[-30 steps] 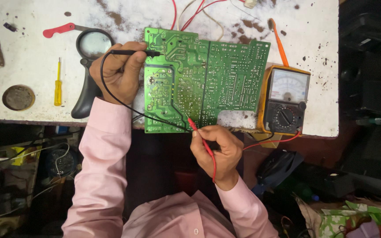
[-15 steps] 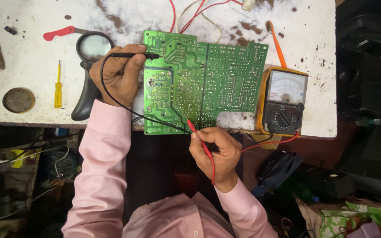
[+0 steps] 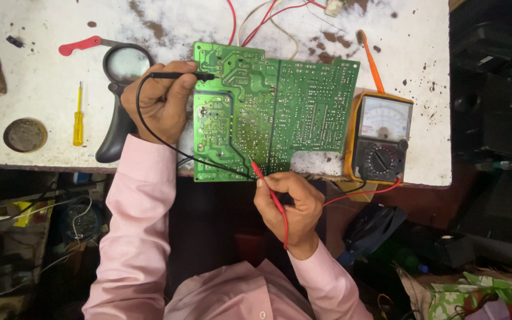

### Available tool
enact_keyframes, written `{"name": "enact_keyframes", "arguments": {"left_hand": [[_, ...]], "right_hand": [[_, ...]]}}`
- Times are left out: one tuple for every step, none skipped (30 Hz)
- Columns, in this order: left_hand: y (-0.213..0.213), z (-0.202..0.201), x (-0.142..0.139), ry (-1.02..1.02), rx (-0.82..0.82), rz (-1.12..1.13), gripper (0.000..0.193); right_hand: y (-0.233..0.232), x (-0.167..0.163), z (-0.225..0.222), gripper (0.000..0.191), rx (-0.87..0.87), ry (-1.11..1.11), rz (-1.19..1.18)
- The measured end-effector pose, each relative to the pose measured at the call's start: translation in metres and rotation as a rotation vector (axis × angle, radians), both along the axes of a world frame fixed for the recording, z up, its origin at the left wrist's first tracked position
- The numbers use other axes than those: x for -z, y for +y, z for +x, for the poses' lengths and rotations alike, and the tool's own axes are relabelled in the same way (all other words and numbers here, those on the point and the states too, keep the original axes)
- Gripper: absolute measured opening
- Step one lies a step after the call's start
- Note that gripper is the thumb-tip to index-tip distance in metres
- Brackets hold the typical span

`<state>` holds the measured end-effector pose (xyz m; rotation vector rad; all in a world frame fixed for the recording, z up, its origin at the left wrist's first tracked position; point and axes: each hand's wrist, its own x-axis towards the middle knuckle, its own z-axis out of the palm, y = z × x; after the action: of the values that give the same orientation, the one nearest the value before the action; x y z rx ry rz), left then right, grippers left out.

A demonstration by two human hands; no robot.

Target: The person tests a green circuit board using a multimeter, touching various points on the board with the probes. They briefly use a magnifying glass to inspect the board before continuing the testing process.

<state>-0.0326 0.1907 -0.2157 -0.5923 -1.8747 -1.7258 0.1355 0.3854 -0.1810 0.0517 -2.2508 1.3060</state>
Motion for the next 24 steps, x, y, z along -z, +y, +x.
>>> {"name": "enact_keyframes", "arguments": {"left_hand": [[0.0, 0.0, 0.0, 0.002, -0.003, -0.003, 0.013], [0.0, 0.0, -0.001, 0.005, -0.006, -0.006, 0.013], [0.0, 0.0, -0.001, 0.004, -0.007, -0.008, 0.013], [0.0, 0.0, -0.001, 0.003, -0.009, -0.01, 0.013], [0.0, 0.0, -0.001, 0.002, -0.01, -0.013, 0.013], [0.0, 0.0, -0.001, -0.002, -0.01, -0.01, 0.013], [0.0, 0.001, -0.001, -0.006, -0.01, -0.008, 0.013], [0.001, 0.001, -0.001, -0.009, -0.01, -0.006, 0.014], [0.0, 0.001, -0.001, -0.008, -0.006, -0.003, 0.013], [0.0, 0.001, 0.0, -0.007, -0.001, 0.0, 0.013], [0.0, 0.0, 0.0, -0.006, 0.002, 0.003, 0.013], [-0.001, 0.0, 0.0, -0.005, 0.0, 0.002, 0.013], [-0.001, 0.0, 0.0, -0.004, -0.001, 0.0, 0.013], [-0.001, 0.0, 0.0, -0.002, -0.002, 0.0, 0.013], [0.0, 0.0, 0.0, 0.003, -0.001, 0.003, 0.013], [0.0, 0.0, 0.0, 0.007, 0.001, 0.006, 0.013], [0.0, -0.001, 0.0, 0.013, 0.002, 0.01, 0.012], [0.0, -0.001, -0.001, 0.007, 0.003, 0.01, 0.012], [-0.001, -0.001, -0.001, -0.002, 0.003, 0.01, 0.012], [-0.001, 0.0, -0.001, -0.01, 0.004, 0.009, 0.012], [-0.001, 0.001, -0.001, -0.006, 0.002, 0.005, 0.012], [-0.001, 0.001, -0.001, -0.001, 0.002, 0.002, 0.012], [-0.001, 0.001, -0.001, 0.003, 0.002, -0.001, 0.012], [-0.001, 0.001, -0.001, 0.003, -0.001, -0.001, 0.013]], "right_hand": [[0.0, 0.0, 0.0, 0.015, 0.001, -0.001, 0.002], [0.0, 0.0, -0.001, 0.014, 0.002, -0.001, 0.003], [0.0, 0.0, -0.001, 0.015, 0.001, 0.001, 0.005], [0.0, 0.0, 0.0, 0.015, 0.001, 0.003, 0.007], [0.001, 0.0, 0.0, 0.015, 0.001, 0.005, 0.01], [0.001, 0.0, 0.0, 0.015, -0.003, 0.011, 0.007], [0.001, 0.0, 0.0, 0.015, -0.007, 0.017, 0.005], [0.001, 0.0, 0.0, 0.016, -0.011, 0.022, 0.003], [0.001, 0.0, -0.001, 0.015, -0.008, 0.033, -0.022], [0.002, -0.001, -0.002, 0.015, -0.006, 0.043, -0.048], [0.002, -0.002, -0.003, 0.014, -0.004, 0.053, -0.073], [0.004, -0.003, -0.005, 0.014, 0.002, 0.057, -0.052], [0.005, -0.005, -0.007, 0.015, 0.008, 0.061, -0.031], [0.006, -0.006, -0.009, 0.015, 0.015, 0.066, -0.009], [0.007, -0.007, -0.011, 0.015, 0.01, 0.068, 0.005], [0.008, -0.008, -0.013, 0.015, 0.004, 0.069, 0.02], [0.008, -0.009, -0.015, 0.015, -0.002, 0.072, 0.035], [0.008, -0.009, -0.016, 0.014, -0.01, 0.065, 0.015], [0.007, -0.01, -0.017, 0.013, -0.019, 0.057, -0.007], [0.006, -0.01, -0.018, 0.013, -0.027, 0.047, -0.029], [0.005, -0.01, -0.018, 0.013, -0.029, 0.045, -0.028], [0.004, -0.01, -0.018, 0.013, -0.03, 0.044, -0.027], [0.003, -0.01, -0.018, 0.013, -0.03, 0.042, -0.026], [0.003, -0.009, -0.018, 0.012, -0.029, 0.039, -0.031]]}}
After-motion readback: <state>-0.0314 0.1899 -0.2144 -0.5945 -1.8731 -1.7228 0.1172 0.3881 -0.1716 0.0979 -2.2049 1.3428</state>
